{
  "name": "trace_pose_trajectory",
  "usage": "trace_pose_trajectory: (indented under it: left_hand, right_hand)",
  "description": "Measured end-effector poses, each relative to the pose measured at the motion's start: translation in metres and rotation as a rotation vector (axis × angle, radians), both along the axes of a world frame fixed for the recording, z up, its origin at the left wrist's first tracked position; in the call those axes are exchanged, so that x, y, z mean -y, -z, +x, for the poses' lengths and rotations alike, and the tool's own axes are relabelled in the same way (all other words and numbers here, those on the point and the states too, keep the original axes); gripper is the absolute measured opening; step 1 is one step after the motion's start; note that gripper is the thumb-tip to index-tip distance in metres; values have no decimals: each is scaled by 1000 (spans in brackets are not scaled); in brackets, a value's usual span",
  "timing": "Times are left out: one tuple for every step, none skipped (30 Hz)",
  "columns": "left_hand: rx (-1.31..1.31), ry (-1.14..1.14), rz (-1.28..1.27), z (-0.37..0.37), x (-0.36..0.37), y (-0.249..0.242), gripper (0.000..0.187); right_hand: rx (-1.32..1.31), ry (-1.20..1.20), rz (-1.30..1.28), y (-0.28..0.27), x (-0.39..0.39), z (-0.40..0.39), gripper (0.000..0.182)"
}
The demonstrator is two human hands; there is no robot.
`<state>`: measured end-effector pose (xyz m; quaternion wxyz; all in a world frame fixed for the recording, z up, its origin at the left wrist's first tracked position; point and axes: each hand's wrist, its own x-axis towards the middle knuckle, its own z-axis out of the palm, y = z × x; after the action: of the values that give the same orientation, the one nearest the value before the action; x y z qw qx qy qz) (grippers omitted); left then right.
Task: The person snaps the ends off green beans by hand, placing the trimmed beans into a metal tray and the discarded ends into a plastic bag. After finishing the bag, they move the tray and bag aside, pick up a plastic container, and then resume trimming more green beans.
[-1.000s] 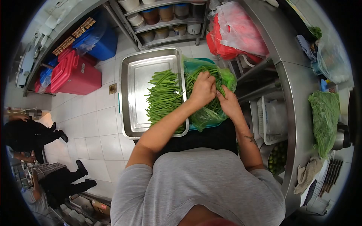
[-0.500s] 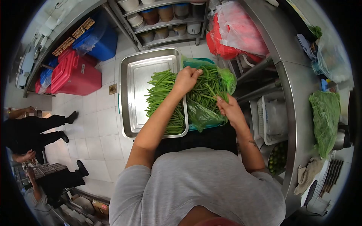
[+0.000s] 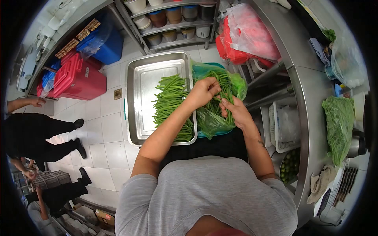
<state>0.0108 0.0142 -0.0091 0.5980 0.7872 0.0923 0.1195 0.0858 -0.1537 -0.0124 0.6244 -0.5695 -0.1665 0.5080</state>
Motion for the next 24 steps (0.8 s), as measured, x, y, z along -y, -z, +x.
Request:
trace_pose_trajectory:
  left_hand:
    - [-33,-4,-26,0,-3,-1,11]
    - [-35,53,-277,-1,-3,-2,10]
    - [-37,111,-529,-3,-3,-7,10]
    - [-42,169,-782,-4,-2,-9,10]
    - [-33,124,-764,-3,-3,-9,11]
    - [-22,79,-746,-1,-5,-8,12]
    - [-8,32,-729,2,-8,-7,13]
    - [-6,-19,-468,5,-15,3,13]
    - [-22,-62,-470,4,-14,-1,13]
    - [-41,-101,-471,1,-11,-6,13]
    - [-63,-142,-474,-2,-8,-8,14]
    - [-71,-158,-449,-3,-5,-5,15]
    - [-58,-183,-425,-4,-1,-2,14]
    - [-46,-211,-400,-5,4,1,14]
    - [-36,-242,-378,-7,10,3,14]
    - [6,-295,-387,-7,17,0,10]
    - [26,-328,-351,-6,18,5,10]
    - [47,-359,-314,-4,18,9,11]
    - [69,-389,-276,-3,17,13,11]
    - [44,-363,-325,-2,15,16,11]
    - [19,-337,-374,-2,13,16,11]
    - [-7,-310,-424,-3,11,15,12]
    - [-21,-230,-609,-4,9,15,11]
    - [-37,-148,-792,-5,8,12,11]
  right_hand:
    - [6,-9,11,0,0,1,28]
    - [12,-17,23,1,1,4,27]
    - [17,-25,33,2,3,7,27]
    - [60,-6,0,2,5,11,28]
    - [102,15,-33,2,6,15,28]
    - [145,35,-67,1,7,18,28]
    - [129,65,-30,-1,8,18,29]
    - [113,93,5,-3,10,18,29]
    - [100,124,43,-5,11,19,29]
    - [111,140,37,-5,11,21,29]
    - [118,156,29,-5,12,21,29]
    - [124,169,21,-4,11,21,29]
    - [126,175,22,-4,10,20,29]
    - [127,177,23,-3,8,19,28]
    - [126,177,22,-2,6,16,28]
    - [157,161,12,0,4,14,27]
    - [189,147,1,2,2,12,27]
    - [223,135,-9,3,0,10,26]
    - [206,117,-7,4,-1,8,24]
    - [191,100,-3,3,-3,6,22]
    - [177,83,1,3,-3,5,20]
    - [158,75,-2,3,-4,6,20]
    - [138,67,-4,3,-5,7,20]
    - [117,59,-7,4,-6,8,20]
